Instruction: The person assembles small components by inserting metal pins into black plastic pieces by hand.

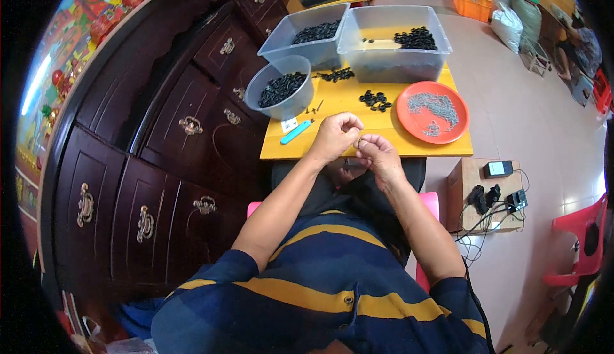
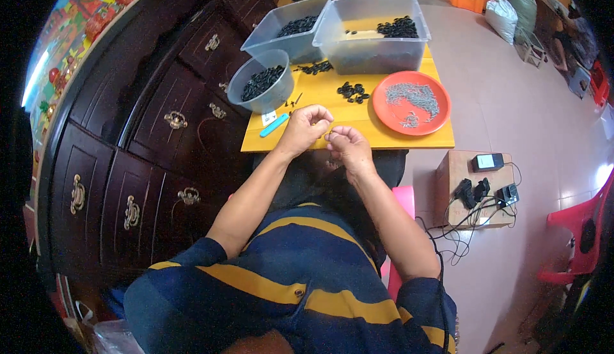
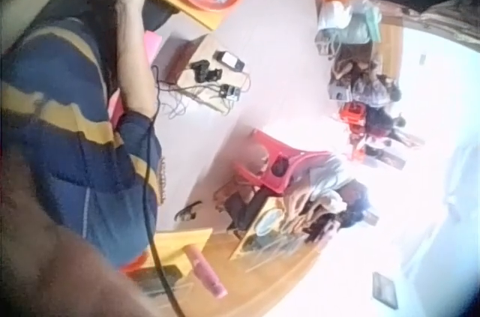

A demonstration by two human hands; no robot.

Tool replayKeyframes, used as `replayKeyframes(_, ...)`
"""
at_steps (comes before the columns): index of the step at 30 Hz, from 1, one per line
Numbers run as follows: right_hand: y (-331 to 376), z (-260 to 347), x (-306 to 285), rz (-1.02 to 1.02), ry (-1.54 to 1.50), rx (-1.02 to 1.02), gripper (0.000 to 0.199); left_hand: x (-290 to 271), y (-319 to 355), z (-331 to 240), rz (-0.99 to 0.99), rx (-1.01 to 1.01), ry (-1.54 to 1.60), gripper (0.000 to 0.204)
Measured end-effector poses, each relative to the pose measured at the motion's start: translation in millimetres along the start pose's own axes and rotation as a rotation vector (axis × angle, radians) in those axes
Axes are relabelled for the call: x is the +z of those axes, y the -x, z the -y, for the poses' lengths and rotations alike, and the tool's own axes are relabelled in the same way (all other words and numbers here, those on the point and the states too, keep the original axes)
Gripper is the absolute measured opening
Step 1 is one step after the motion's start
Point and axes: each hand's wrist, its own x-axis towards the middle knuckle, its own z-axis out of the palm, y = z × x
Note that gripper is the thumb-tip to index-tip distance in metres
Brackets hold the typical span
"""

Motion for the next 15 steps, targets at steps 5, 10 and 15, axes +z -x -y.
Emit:
replayKeyframes(5, 1.6, 0.8, 0.8, 0.037, 0.003, 0.019, 0.016, -13.9, 20.5, -2.8, 0.054, -0.062, 0.101, 0.005)
replayKeyframes(10, 3.0, -1.3, 0.3, 0.002, 0.034, 0.046, 0.015, -13.0, 24.4, 3.3, 0.041, -0.064, 0.061, 0.007)
replayKeyframes(15, -1.2, -1.8, -1.9, 0.068, 0.113, 0.015, 0.016, -12.5, 25.9, 7.9, 0.029, -0.055, 0.127, 0.019)
